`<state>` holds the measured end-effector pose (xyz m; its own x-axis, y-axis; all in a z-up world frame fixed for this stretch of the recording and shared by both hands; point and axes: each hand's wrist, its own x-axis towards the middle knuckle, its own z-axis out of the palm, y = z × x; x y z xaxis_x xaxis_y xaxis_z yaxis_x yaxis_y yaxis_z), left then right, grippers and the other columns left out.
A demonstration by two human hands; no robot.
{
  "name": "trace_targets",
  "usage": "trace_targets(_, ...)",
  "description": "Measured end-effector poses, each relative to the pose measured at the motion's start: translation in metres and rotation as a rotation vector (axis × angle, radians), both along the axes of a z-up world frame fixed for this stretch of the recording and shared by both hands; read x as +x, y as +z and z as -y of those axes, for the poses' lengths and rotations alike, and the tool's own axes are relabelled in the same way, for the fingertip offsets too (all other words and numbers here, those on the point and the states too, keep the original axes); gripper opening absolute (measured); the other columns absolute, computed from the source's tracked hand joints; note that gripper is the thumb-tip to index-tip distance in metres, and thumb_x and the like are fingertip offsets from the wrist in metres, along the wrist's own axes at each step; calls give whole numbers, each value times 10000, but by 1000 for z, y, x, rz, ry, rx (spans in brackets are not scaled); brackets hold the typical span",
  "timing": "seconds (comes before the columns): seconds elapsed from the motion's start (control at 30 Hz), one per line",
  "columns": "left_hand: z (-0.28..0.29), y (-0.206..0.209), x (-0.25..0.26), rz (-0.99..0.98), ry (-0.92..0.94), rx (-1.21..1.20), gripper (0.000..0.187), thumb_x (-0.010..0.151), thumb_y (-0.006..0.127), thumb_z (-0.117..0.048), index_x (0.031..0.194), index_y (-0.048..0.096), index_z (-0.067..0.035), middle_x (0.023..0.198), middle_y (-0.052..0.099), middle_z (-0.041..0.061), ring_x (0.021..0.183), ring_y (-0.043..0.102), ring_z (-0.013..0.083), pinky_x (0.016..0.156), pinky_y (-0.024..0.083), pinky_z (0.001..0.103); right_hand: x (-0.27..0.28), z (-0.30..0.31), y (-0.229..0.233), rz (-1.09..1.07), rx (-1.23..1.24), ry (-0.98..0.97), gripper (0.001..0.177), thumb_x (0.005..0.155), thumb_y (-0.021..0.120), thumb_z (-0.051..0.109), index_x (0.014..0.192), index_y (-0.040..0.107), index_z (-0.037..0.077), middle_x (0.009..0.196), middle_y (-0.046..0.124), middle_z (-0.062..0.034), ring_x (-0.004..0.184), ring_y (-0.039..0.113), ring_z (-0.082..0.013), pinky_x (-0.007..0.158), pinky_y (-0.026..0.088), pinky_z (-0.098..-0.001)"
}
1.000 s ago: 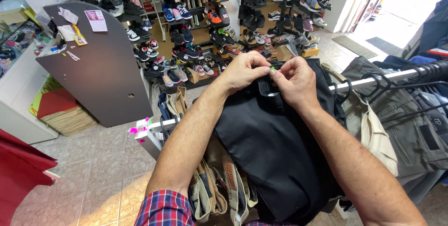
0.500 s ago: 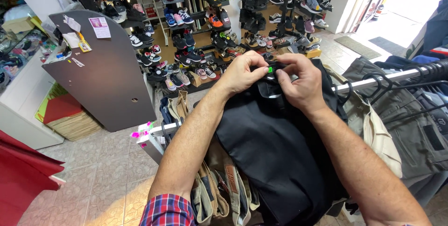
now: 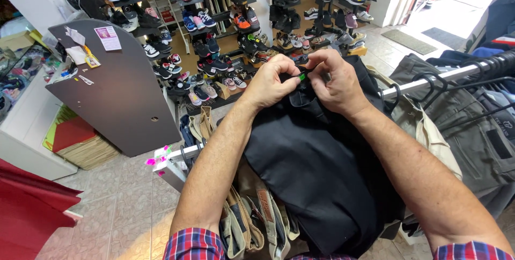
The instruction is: Putting pants on hangers and hanging them on a clothing rack in a store
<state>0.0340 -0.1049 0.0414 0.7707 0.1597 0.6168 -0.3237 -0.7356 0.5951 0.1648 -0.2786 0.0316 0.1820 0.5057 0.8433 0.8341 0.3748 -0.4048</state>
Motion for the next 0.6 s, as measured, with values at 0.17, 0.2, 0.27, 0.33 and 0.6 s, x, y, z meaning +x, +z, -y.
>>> trace_targets(0.17,-3,-2,6,24,12,4,139,796,787,-220,908,787,-138,1047,676,73,1049,680,295,933,525,401,9,-4,2,27,11,10,401,893,692,-82,1267,633,53,964,726,-64,756,731,-249,700,558,-360)
trace_targets(0.2,-3,-2,6,12,16,5,142,796,783,-218,915,787,-141,1072,674,81,1067,677,313,940,524,415,10,-4,3,40,5,12,400,892,693,-77,1264,639,58,955,724,-64,749,728,-248,687,554,-362)
trace_targets(0.27,-2,-1,5,2,21,3,146,797,779,-217,923,787,-143,1097,673,89,1085,674,331,948,523,429,9,-3,6,55,-4,15,399,890,693,-73,1262,645,63,946,722,-64,741,724,-248,675,550,-364)
trace_targets(0.33,-1,-1,4,-1,21,4,152,794,780,-208,932,785,-146,1107,671,85,1095,672,332,955,522,436,6,-3,11,53,-34,49,478,868,676,-83,1319,609,63,944,729,-75,736,723,-253,678,550,-374)
trace_targets(0.6,3,1,-1,-28,43,11,171,796,773,-220,953,784,-154,1120,666,80,1113,670,334,960,522,438,2,1,26,11,-213,98,640,853,634,-61,1461,445,7,1033,708,-156,744,710,-247,624,529,-355)
